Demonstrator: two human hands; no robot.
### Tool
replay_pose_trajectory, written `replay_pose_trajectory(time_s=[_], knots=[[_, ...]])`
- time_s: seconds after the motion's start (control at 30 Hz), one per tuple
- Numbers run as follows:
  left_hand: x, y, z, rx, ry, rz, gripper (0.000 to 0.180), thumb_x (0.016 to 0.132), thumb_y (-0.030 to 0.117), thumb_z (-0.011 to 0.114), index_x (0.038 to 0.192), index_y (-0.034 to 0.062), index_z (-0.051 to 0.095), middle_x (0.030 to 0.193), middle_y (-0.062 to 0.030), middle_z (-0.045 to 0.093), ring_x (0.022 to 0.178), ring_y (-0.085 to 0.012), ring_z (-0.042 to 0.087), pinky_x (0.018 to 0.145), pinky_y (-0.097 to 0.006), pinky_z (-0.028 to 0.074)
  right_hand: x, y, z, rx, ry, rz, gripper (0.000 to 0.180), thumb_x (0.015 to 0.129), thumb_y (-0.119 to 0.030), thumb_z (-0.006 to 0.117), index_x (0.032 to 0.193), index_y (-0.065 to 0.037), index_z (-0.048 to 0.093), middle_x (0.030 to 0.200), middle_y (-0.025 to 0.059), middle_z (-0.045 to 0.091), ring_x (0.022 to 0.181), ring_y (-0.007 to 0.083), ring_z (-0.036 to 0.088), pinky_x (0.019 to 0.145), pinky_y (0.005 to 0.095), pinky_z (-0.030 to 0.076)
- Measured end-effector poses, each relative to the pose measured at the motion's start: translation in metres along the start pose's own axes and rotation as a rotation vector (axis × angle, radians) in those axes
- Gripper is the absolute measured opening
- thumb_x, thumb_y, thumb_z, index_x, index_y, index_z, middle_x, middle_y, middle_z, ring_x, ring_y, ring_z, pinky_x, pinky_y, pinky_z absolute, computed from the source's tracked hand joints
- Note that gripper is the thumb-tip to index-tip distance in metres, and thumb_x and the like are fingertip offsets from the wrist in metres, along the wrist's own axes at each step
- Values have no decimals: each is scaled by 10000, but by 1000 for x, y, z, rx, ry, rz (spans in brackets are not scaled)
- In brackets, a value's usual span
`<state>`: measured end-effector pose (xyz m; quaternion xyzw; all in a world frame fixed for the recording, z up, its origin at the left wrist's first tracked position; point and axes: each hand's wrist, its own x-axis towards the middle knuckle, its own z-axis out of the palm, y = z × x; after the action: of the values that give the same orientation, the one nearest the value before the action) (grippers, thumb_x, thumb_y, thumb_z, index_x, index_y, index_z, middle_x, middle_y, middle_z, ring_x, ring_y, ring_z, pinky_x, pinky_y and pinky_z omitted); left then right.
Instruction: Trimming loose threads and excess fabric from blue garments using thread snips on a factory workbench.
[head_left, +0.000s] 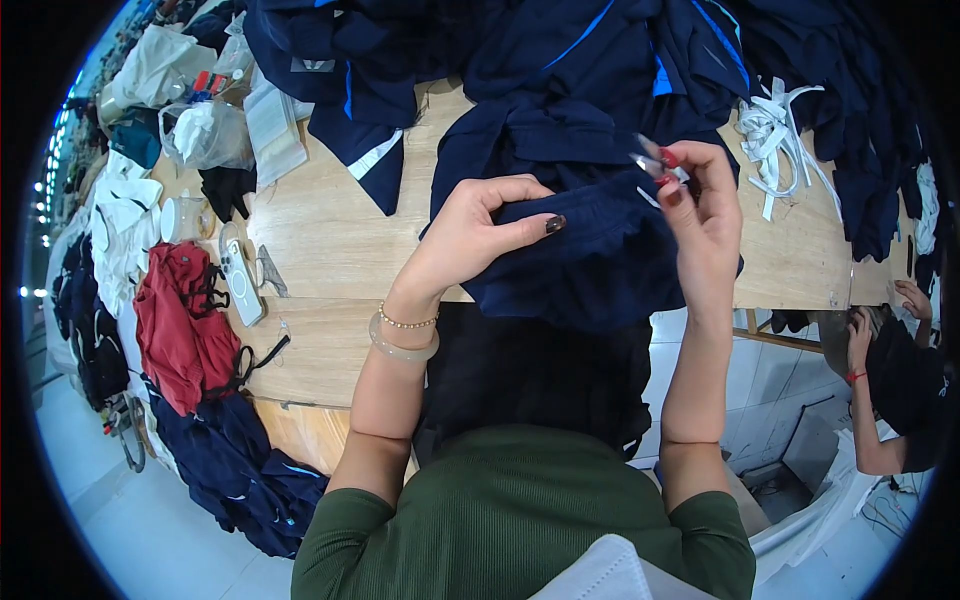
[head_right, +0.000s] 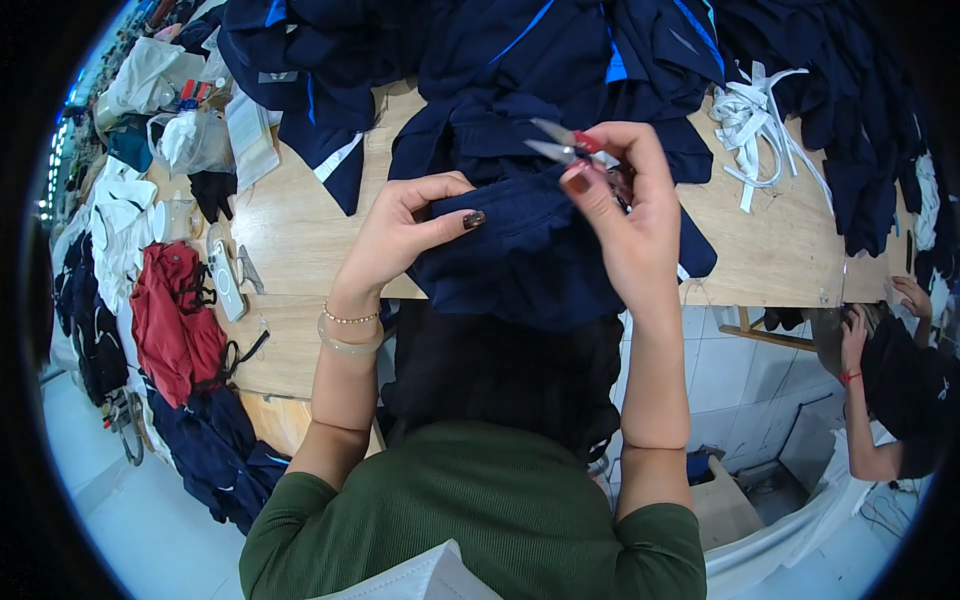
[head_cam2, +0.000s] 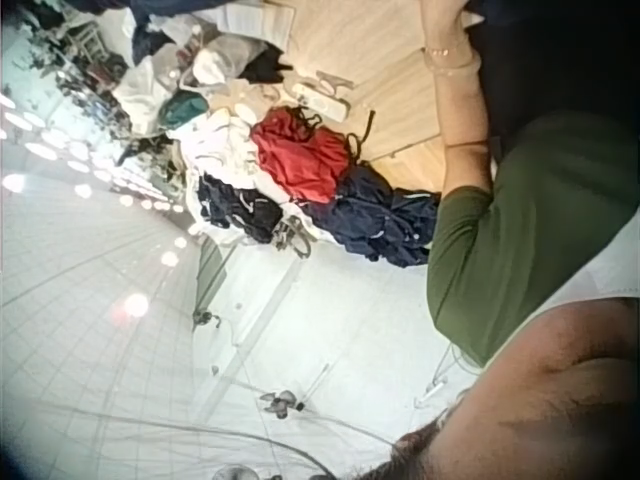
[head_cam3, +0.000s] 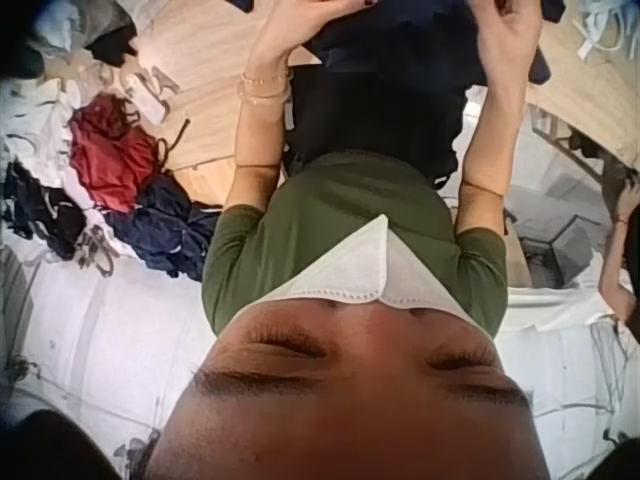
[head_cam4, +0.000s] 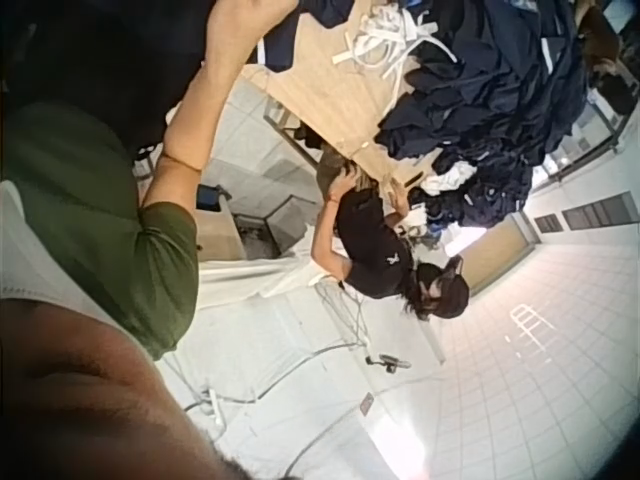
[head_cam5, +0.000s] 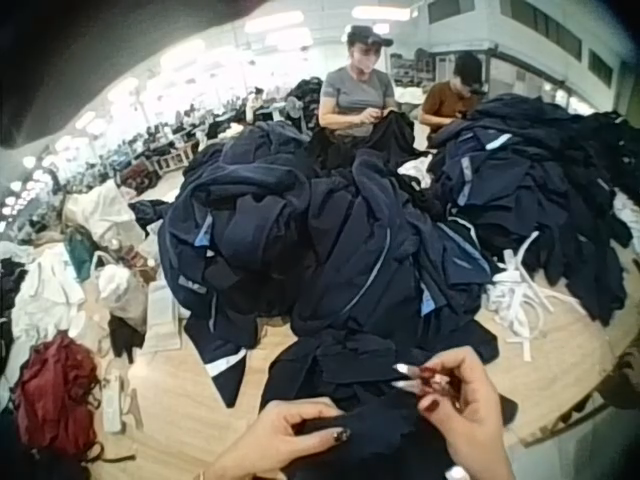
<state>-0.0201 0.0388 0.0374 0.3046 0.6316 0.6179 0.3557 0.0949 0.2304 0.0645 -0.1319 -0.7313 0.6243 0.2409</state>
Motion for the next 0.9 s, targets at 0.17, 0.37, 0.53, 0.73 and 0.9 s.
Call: replay_pose_trajectory(time_s=[0.17,0.37,0.53,0.73,0.9], knots=[[0,-2,1,-44,1,8,143,836,82,665,916,-37,679,782,6,635,710,-35,538,648,-172,424,-2,-8,18,-280,-157,-103,311,642,38,722,938,-31,654,799,41,598,702,142,561,619,238,442],[4,-5,2,-41,70,-40,165,828,99,679,924,-36,684,746,10,643,696,-30,538,647,-173,429,11,-2,25,-561,-143,-416,225,626,94,624,822,-16,626,685,75,549,629,236,509,546,299,406],[5,3,3,-22,40,-65,129,823,63,678,896,-43,664,810,8,604,745,-50,531,700,-176,427,19,2,9,-109,-71,-17,24,880,2,551,884,26,557,775,62,597,788,100,585,728,249,484],[2,3,2,-45,32,-49,109,824,39,660,889,-48,660,820,-2,598,762,-65,534,711,-180,427,15,-3,-10,-345,83,-21,187,928,-155,582,1033,-8,534,844,39,578,757,80,528,698,215,435],[2,9,3,-130,41,-47,93,825,10,639,895,-50,649,852,-14,582,792,-68,533,718,-176,426,-25,-11,4,-184,25,30,118,861,-60,654,923,16,590,776,7,588,678,47,486,615,180,387]])
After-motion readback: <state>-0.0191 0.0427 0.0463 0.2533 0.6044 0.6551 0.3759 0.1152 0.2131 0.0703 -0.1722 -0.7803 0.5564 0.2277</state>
